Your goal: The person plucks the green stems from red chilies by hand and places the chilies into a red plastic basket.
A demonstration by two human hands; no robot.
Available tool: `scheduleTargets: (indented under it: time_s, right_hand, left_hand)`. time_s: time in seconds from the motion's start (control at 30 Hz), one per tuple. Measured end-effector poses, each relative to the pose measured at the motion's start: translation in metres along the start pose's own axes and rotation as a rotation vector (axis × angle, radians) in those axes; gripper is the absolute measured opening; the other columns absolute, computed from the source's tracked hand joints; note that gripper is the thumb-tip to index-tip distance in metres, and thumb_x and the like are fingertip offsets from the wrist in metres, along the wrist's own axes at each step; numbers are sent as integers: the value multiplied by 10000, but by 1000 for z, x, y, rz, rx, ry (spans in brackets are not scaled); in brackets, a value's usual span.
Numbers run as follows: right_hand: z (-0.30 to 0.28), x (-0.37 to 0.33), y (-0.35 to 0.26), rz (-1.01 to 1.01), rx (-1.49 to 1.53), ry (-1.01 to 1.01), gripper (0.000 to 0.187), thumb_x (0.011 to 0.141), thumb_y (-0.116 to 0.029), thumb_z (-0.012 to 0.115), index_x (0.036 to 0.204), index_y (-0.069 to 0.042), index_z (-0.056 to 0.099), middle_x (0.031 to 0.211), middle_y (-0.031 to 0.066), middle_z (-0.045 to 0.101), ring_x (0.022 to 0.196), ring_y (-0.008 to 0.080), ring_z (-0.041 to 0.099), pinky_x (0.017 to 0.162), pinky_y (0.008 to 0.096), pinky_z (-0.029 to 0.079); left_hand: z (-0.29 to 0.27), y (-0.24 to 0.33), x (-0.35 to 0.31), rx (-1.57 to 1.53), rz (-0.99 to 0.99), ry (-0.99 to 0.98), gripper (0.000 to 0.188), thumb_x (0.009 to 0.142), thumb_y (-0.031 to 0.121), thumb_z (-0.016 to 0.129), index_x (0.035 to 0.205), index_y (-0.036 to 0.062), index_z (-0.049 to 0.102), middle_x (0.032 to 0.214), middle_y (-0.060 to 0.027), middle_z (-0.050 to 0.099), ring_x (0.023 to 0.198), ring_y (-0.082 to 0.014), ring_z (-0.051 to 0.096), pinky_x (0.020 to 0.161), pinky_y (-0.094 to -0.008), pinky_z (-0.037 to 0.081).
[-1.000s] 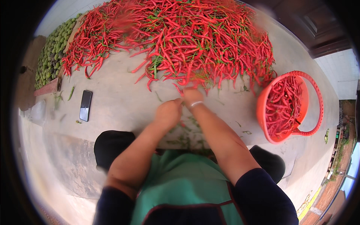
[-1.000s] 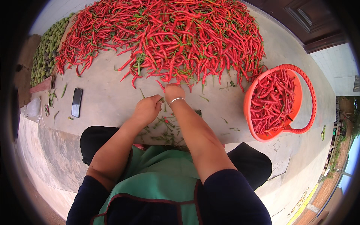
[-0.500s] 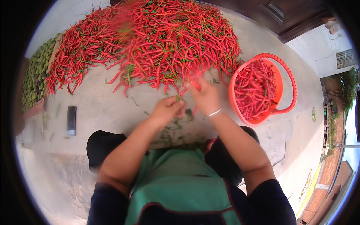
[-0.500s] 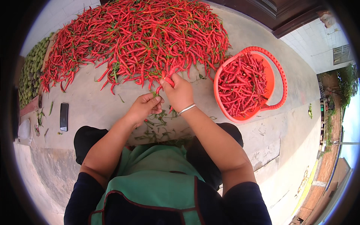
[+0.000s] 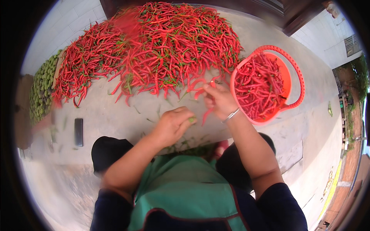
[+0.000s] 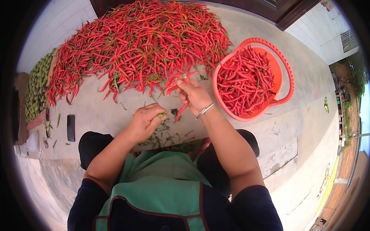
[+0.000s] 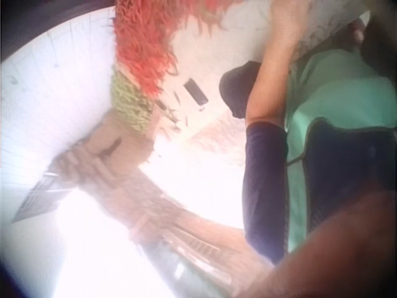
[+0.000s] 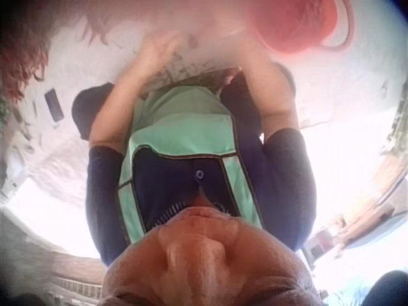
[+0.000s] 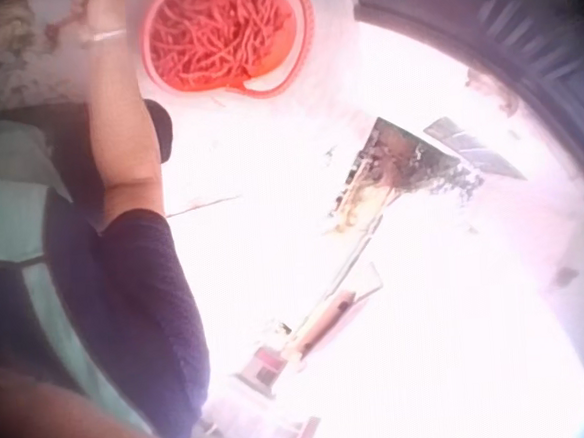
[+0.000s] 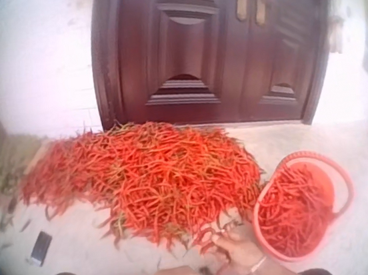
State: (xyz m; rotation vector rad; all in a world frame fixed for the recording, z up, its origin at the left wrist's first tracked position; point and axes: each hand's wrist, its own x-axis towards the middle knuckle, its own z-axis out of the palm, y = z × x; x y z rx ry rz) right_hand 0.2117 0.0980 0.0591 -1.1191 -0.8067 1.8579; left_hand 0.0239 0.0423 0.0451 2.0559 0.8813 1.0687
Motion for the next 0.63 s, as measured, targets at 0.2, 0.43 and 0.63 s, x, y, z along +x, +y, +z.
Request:
scheduleTargets:
  time_s: [0.2,0.43,0.63]
  right_hand:
    - [-7,-18,-21,61,81,-158,100,849,-152,554,883,-58,553,660,-3,474,512,88,397,456,212,278]
    - [-4,-19,-23,54,48,-117,127,867,-159,533,898,-42,569,674,7,492,517,91,409,460,215,291]
    - [9,-12,-13,-48,152,34,198,892,-182,517,990,-20,576,779,40,585,632,132,544,537,239,417]
  left_hand:
    - [-10,-43,-9,-506,-726,154,182,908,157,437,896,18,555,624,9,449,513,-83,423,490,-225,348]
    - [-13,-32,5,-643,-765,122,250,929,273,470,891,41,554,580,44,373,509,-69,347,486,-214,291]
    - [-10,-34,1,-765,-681,122,265,921,300,497,892,43,552,656,20,438,547,-89,379,515,-231,316]
